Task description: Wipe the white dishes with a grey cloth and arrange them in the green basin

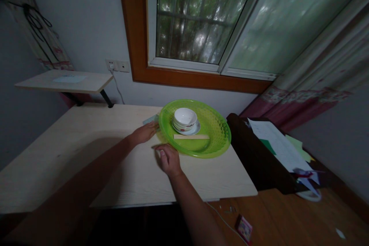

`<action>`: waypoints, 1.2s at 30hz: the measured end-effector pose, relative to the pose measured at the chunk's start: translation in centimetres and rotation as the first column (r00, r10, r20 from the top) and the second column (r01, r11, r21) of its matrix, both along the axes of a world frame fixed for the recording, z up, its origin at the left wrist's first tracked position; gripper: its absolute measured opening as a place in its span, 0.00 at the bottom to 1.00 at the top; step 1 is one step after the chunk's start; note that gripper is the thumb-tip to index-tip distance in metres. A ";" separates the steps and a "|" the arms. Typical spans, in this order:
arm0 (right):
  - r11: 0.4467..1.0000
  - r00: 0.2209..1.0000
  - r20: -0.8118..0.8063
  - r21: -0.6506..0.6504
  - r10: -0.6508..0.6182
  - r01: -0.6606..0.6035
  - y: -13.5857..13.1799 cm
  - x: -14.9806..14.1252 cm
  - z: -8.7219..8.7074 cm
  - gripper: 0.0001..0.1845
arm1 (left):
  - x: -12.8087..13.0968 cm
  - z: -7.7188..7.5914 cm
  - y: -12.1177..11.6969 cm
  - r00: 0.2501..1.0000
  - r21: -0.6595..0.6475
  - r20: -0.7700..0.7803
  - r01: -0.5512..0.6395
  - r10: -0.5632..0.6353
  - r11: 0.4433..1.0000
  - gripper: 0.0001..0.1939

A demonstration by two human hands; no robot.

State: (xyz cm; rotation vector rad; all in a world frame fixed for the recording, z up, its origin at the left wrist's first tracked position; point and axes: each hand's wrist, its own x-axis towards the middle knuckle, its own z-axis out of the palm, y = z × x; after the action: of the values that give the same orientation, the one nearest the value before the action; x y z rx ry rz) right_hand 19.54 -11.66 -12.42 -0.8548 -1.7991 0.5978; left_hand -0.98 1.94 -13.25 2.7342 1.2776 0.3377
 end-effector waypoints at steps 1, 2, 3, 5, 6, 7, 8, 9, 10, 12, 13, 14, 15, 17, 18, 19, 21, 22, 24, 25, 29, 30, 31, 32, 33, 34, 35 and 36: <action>1.000 1.000 -0.004 0.000 -0.006 0.006 0.0 0.0 0.0 0.18 | -0.9 -0.4 -0.2 0.999 -0.010 0.006 -0.036 0.036 0.999 0.25; 1.000 1.000 -0.006 0.001 -0.014 0.014 0.0 0.1 -0.1 0.18 | -1.8 -0.8 -0.6 0.999 -0.018 0.009 -0.050 0.050 0.999 0.25; 1.000 1.000 -0.006 0.004 -0.022 0.022 -0.1 0.1 -0.1 0.19 | -2.8 -1.1 -1.3 0.999 -0.025 0.013 -0.052 0.052 0.998 0.25; 0.999 0.999 0.000 0.018 -0.033 0.033 -0.2 0.1 -0.2 0.20 | -4.5 -1.4 -3.2 0.999 -0.022 0.039 -0.024 0.025 0.999 0.25; 0.999 0.999 0.002 0.030 -0.036 0.036 -0.2 0.2 -0.2 0.20 | -5.2 -1.3 -4.5 0.998 -0.014 0.059 0.003 -0.002 1.000 0.25; 0.998 0.999 0.003 0.043 -0.037 0.037 -0.3 0.2 -0.2 0.20 | -5.8 -1.1 -5.8 0.996 -0.014 0.076 0.039 -0.038 0.999 0.25; 0.998 0.999 0.001 0.058 -0.037 0.037 -0.3 0.2 -0.2 0.20 | -6.2 -0.9 -7.3 0.994 -0.028 0.085 0.074 -0.071 0.997 0.25; 0.997 0.999 -0.002 0.073 -0.037 0.037 -0.4 0.3 -0.2 0.20 | -6.6 -0.5 -8.9 0.990 -0.053 0.089 0.118 -0.113 0.992 0.25; 0.996 0.999 -0.005 0.088 -0.033 0.033 -0.4 0.3 -0.1 0.19 | -6.7 -0.2 -10.4 0.984 -0.078 0.092 0.161 -0.154 0.984 0.25; 0.994 1.000 -0.009 0.110 -0.018 0.019 -0.5 0.3 -0.1 0.18 | -6.6 0.3 -13.0 0.965 -0.107 0.105 0.251 -0.240 0.962 0.26; 0.993 1.000 -0.014 0.116 -0.015 0.017 -0.5 0.3 0.0 0.17 | -6.3 0.5 -14.0 0.955 -0.108 0.111 0.286 -0.274 0.952 0.26; 0.993 1.000 -0.023 0.116 -0.018 0.020 -0.5 0.3 0.0 0.17 | -5.9 0.6 -14.7 0.946 -0.103 0.114 0.316 -0.304 0.943 0.26; 0.993 0.999 -0.033 0.112 -0.024 0.028 -0.5 0.3 0.0 0.17 | -5.3 0.6 -15.1 0.936 -0.092 0.115 0.343 -0.332 0.935 0.26; 0.993 0.998 -0.053 0.104 -0.042 0.047 -0.5 0.2 0.0 0.18 | -3.8 0.5 -15.0 0.923 -0.061 0.108 0.377 -0.370 0.924 0.26; 0.993 0.997 -0.058 0.103 -0.046 0.052 -0.5 0.2 0.0 0.18 | -2.9 0.4 -14.5 0.920 -0.045 0.103 0.384 -0.378 0.922 0.25; 0.993 0.997 -0.058 0.105 -0.043 0.049 -0.5 0.2 0.1 0.18 | -1.9 0.4 -13.8 0.922 -0.033 0.096 0.381 -0.376 0.924 0.25; 0.993 0.998 -0.049 0.113 -0.028 0.033 -0.4 0.2 0.1 0.17 | -0.3 0.4 -11.7 0.939 -0.019 0.087 0.336 -0.333 0.942 0.24; 0.993 0.999 -0.039 0.115 -0.022 0.026 -0.4 0.2 0.2 0.17 | 0.4 0.4 -10.6 0.951 -0.016 0.078 0.302 -0.299 0.953 0.24; 0.994 1.000 -0.019 0.108 -0.024 0.026 -0.4 0.3 0.1 0.16 | 0.8 0.5 -8.2 0.974 -0.021 0.052 0.221 -0.220 0.975 0.24; 0.994 0.999 -0.009 0.102 -0.031 0.032 -0.4 0.3 0.1 0.15 | 0.5 0.5 -7.0 0.983 -0.020 0.043 0.181 -0.180 0.983 0.23; 0.995 0.999 0.015 0.092 -0.046 0.045 -0.3 0.3 0.0 0.16 | -4.7 0.6 -4.4 1.000 -0.039 0.020 0.025 -0.024 0.999 0.23; 0.995 0.999 0.019 0.093 -0.044 0.042 -0.3 0.3 0.0 0.16 | -6.7 0.6 -4.5 0.999 -0.043 0.020 -0.026 0.027 0.999 0.24; 0.995 0.999 0.020 0.095 -0.041 0.039 -0.3 0.3 0.0 0.16 | -8.8 0.7 -4.8 0.997 -0.048 0.015 -0.077 0.078 0.996 0.26; 0.995 0.999 0.016 0.098 -0.037 0.035 -0.3 0.2 0.0 0.16 | -10.9 0.7 -5.6 0.991 -0.057 0.004 -0.134 0.134 0.989 0.26; 0.995 0.999 0.012 0.099 -0.033 0.031 -0.3 0.2 0.1 0.16 | -12.9 0.7 -6.6 0.981 -0.057 0.004 -0.192 0.193 0.980 0.27; 0.995 1.000 0.008 0.097 -0.030 0.029 -0.3 0.2 0.1 0.16 | -14.6 0.6 -7.8 0.973 -0.072 -0.001 -0.231 0.232 0.970 0.28; 0.995 1.000 0.002 0.100 -0.030 0.030 -0.2 0.1 0.0 0.16 | -16.1 0.6 -9.3 0.971 -0.091 -0.007 -0.238 0.238 0.967 0.28; 0.993 0.999 -0.006 0.109 -0.034 0.034 -0.2 0.1 -0.1 0.15 | -17.1 0.5 -10.8 0.972 -0.105 -0.009 -0.236 0.237 0.966 0.28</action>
State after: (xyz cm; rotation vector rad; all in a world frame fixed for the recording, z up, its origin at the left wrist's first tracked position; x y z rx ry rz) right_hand 19.62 -11.85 -12.47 -0.8072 -1.7927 0.4744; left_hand -18.13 -8.89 -12.79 2.4976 1.5775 0.2862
